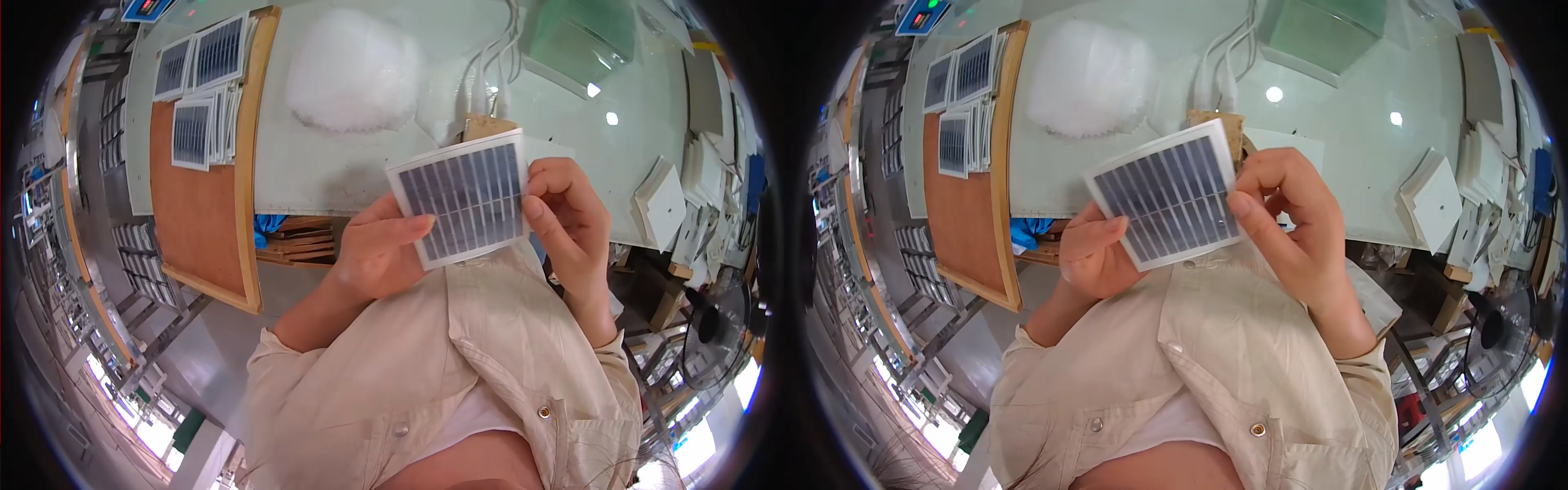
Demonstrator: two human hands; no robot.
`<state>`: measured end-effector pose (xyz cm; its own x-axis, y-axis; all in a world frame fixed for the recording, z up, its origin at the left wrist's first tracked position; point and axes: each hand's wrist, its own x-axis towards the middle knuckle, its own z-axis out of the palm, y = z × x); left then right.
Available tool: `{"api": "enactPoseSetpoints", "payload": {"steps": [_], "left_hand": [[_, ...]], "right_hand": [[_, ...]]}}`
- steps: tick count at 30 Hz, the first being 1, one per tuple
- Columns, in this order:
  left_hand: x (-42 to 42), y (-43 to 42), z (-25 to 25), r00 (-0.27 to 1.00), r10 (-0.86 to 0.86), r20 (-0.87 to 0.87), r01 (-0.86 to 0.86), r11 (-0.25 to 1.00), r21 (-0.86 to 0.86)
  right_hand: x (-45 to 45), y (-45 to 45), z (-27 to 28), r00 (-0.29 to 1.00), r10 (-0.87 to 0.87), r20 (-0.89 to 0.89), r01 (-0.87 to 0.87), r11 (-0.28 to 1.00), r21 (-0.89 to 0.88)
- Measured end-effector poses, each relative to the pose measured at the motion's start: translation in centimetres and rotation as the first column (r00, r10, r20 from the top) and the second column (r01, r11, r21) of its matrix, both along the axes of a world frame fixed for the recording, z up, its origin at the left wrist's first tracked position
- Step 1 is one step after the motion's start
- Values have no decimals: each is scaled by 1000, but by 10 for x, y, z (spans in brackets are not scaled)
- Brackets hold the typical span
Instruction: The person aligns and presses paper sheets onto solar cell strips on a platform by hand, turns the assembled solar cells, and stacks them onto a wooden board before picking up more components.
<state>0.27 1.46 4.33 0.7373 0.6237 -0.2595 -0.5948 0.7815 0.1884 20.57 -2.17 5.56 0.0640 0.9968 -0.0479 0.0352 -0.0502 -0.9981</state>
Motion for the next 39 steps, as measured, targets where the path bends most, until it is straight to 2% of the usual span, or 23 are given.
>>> {"api": "enactPoseSetpoints", "payload": {"steps": [2, 3, 5, 8, 24, 29, 30, 31, 33, 35, 36, 38, 39], "left_hand": [[1, 0, -1, 1000, 1, -11, -2, 1000, -25], [1, -1, -1, 999, -15, -31, 14, 999, -41], [2, -1, -2, 999, -19, -51, 17, 998, -56], [3, -1, -3, 1000, -17, -11, 16, 999, -30], [4, 0, -4, 1000, -24, -5, 24, 1000, 4], [6, 1, -4, 1000, -26, 1, 26, 1000, 1], [5, 0, -5, 999, -24, -35, 24, 1000, 1], [4, 0, -7, 997, -20, -72, 20, 1000, 0], [5, 0, -5, 996, -44, -82, 44, 999, 7], [9, 2, 6, 882, 27, -470, 61, 983, 171], [9, 3, 3, 885, 26, -465, 61, 983, 172], [7, 2, -11, 630, 243, -738, 209, 861, 463], [7, 2, -18, 625, 247, -740, 206, 863, 462]], "right_hand": [[2, -1, -2, 994, 16, -108, -30, 992, -126], [3, -2, -2, 993, 32, -111, -46, 991, -124], [5, -3, -1, 962, 13, -274, -84, 965, -248], [6, -3, -1, 953, 25, -302, -103, 964, -246], [5, -4, -2, 957, 24, -289, -96, 966, -238], [-2, -3, 0, 979, -97, -179, 63, 980, -189], [-4, -1, 4, 962, -108, -249, 56, 977, -205], [1, -2, 4, 964, -121, -237, 71, 975, -210], [12, -4, 2, 942, 11, -335, -142, 919, -367], [8, -8, -5, 966, -13, -257, -76, 939, -335], [6, -10, -6, 970, -60, -236, -27, 937, -349], [2, -14, -15, 980, -107, -167, 40, 932, -361], [1, -15, -20, 980, -101, -171, 33, 932, -362]]}}
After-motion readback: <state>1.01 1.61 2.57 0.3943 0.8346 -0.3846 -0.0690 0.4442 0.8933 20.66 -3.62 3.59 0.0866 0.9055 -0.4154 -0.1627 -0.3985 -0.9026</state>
